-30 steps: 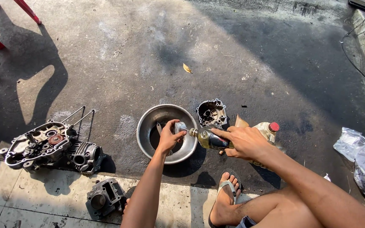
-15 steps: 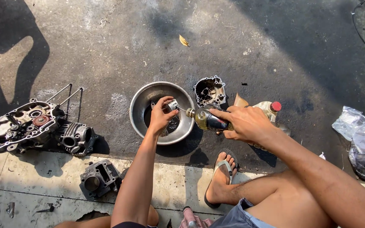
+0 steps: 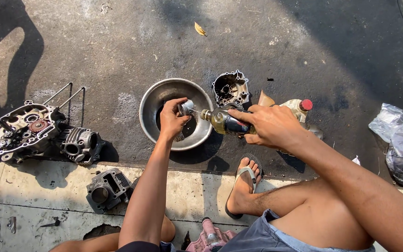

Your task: Cleaning motorcycle engine components using a brush and solvent in a metal bowl

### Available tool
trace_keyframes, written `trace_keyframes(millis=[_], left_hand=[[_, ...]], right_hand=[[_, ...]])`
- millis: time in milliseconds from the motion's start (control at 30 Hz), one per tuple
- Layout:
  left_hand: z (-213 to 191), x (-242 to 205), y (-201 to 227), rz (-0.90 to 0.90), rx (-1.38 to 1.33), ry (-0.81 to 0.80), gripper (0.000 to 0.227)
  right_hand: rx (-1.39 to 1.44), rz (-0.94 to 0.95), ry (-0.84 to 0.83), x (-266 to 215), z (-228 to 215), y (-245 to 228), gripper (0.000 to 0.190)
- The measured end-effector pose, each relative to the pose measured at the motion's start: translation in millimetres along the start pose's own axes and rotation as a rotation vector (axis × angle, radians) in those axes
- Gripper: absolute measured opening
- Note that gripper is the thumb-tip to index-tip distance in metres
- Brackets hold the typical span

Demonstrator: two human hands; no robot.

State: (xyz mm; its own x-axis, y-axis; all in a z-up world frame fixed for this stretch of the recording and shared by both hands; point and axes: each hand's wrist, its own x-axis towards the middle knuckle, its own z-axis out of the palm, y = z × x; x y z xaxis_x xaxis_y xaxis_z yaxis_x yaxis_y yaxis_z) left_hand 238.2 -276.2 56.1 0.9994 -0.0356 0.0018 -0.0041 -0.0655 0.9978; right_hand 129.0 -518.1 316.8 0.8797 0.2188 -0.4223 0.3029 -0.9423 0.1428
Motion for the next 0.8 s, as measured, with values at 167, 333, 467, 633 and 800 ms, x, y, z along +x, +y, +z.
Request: trace_keyframes(millis=[167, 333, 467, 633, 800], left_hand=[[-8, -5, 4, 0.07, 0.344, -0.044, 0.059], [-10, -6, 8, 0.111, 0.507, -0.037, 0.056], [-12, -4, 0, 0.216, 0.43, -0.059, 0.065], [-8, -4, -16, 0.188, 0.338, -0.073, 0.068], [-3, -5, -17, 0.114, 0.262, -0.08, 0.067]], right_hand=[[-0.012, 0.008, 0.006, 0, -6, -2, 0.076], [0.0, -0.012, -0.012, -1, -5, -2, 0.076], [0.0, -0.007, -0.002, 0, -7, -3, 0.077], [-0.008, -0.032, 0.0, -1, -4, -5, 0.075], [-0.013, -0.023, -0.009, -1, -5, -3, 0.076]])
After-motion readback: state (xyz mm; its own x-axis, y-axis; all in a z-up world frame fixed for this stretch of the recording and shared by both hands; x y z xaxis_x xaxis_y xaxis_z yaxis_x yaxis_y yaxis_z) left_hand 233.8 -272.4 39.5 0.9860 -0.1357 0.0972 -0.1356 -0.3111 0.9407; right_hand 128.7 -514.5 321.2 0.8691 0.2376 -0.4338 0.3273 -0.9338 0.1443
